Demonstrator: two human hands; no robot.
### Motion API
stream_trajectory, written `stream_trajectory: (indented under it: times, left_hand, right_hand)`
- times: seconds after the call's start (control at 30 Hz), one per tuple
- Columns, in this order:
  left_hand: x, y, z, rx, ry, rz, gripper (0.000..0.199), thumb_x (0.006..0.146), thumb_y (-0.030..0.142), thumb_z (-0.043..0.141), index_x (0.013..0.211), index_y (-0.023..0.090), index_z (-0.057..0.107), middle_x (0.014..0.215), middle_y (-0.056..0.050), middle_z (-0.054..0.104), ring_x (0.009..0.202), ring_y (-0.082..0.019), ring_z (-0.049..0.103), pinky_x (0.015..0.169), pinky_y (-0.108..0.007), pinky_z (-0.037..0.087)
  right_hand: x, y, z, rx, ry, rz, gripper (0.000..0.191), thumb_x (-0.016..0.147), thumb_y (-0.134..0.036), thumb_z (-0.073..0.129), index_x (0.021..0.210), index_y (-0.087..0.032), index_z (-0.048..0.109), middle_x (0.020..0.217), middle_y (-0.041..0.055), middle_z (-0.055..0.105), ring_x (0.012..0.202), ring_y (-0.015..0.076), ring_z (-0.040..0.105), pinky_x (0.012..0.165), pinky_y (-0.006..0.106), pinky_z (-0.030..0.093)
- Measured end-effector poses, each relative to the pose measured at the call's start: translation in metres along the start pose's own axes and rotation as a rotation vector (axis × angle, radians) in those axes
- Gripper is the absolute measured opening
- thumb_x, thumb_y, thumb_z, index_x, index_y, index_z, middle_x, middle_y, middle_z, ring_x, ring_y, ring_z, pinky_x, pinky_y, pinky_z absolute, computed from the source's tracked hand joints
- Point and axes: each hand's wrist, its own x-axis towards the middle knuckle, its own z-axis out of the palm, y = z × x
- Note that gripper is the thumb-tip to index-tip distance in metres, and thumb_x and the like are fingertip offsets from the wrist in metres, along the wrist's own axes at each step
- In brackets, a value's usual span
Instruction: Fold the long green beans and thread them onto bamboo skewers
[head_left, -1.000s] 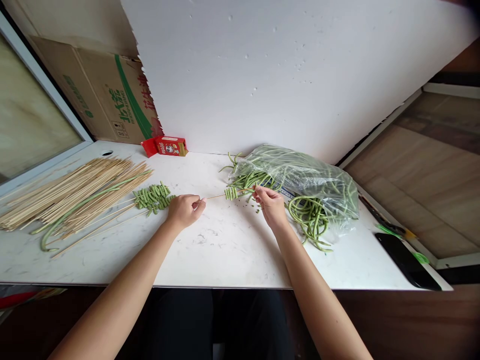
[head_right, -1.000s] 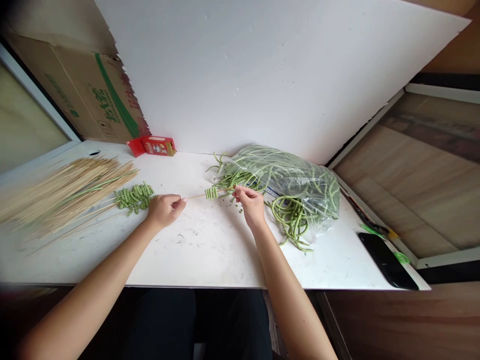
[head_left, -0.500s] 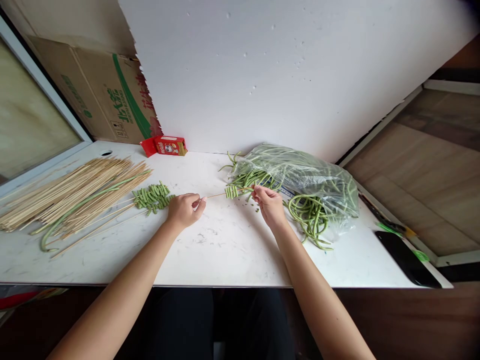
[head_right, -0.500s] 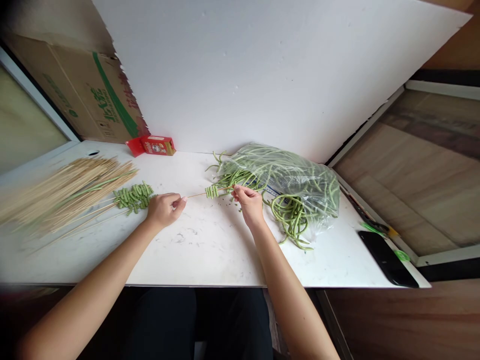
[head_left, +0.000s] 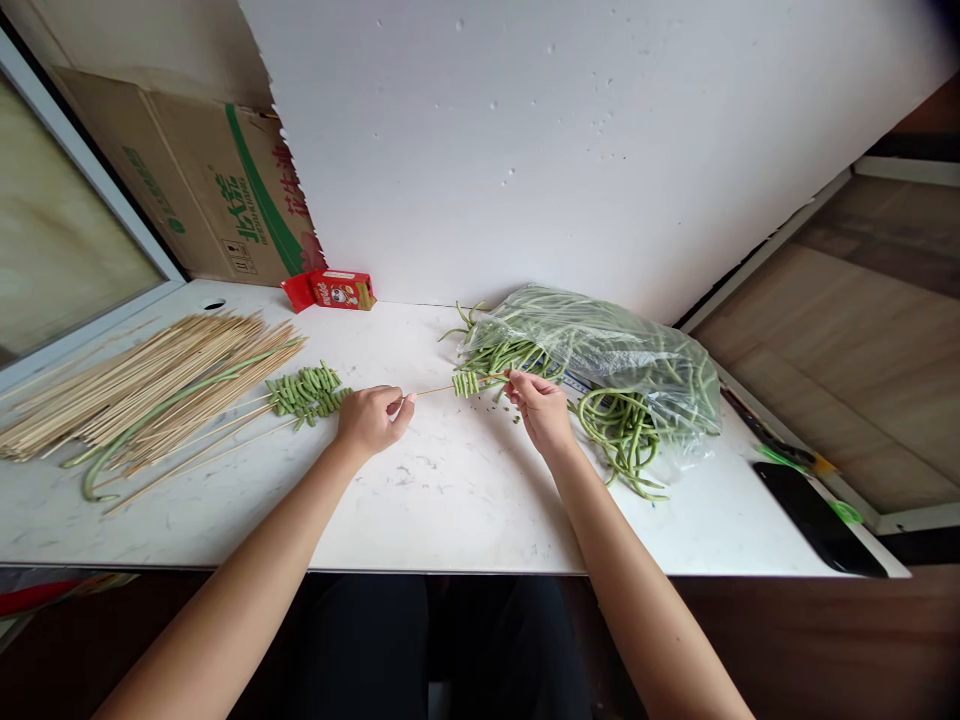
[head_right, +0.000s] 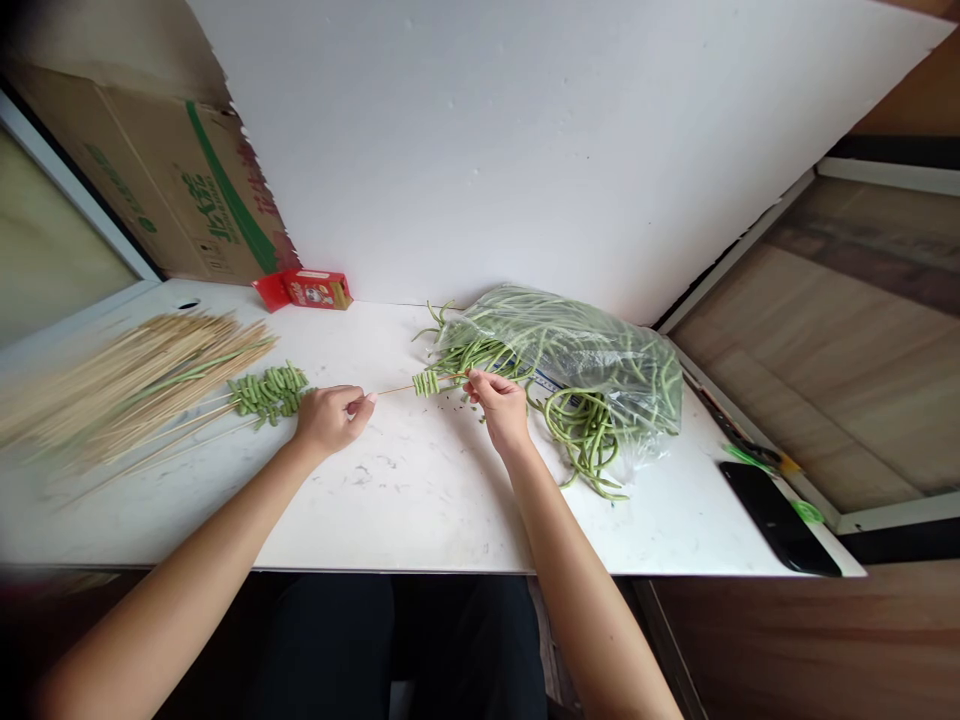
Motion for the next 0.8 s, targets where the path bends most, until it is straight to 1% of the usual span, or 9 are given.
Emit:
stream_trajectory:
  times: [0.27,0.6,0.8]
  left_hand:
    - [-0.0004,-0.0012,-0.0005,0.001,-0.011,-0.006,0.046,0.098,0.046,0.052,0.06,0.021,0.046,0.059,-0.002,0.059,0.058,-0.016,0.05,0.06,-0.032,0.025]
    - [-0.0009,-0.0012,-0.0006,0.022,-0.012,0.0,0.046,0.098,0.047,0.051,0.061,0.021,0.045,0.06,-0.003,0.06,0.059,-0.017,0.052,0.06,-0.032,0.024]
    - [-0.0006,-0.0013,-0.0007,0.022,-0.006,0.009,0.046,0.099,0.047,0.052,0.061,0.021,0.045,0.06,-0.002,0.06,0.057,-0.016,0.05,0.06,-0.032,0.024]
  right_hand:
    - [0.0008,0.0024,-0.0029,-0.04,-0.007,0.016,0.033,0.069,-0.052,0.088,0.082,-0.021,0.082,0.073,0.0046,0.073,0.067,0.0171,0.062,0.064,0.033,0.048]
    - [0.0006,0.0041,-0.0029,-0.032,-0.006,0.03,0.032,0.068,-0.05,0.089,0.08,-0.021,0.083,0.074,0.0051,0.075,0.065,0.0163,0.062,0.064,0.032,0.049]
    - [-0.0016,0.0017,-0.0004,-0.057,0.001,0.022,0.031,0.069,-0.05,0.089,0.081,-0.022,0.082,0.077,0.0059,0.076,0.07,0.019,0.067,0.066,0.034,0.05]
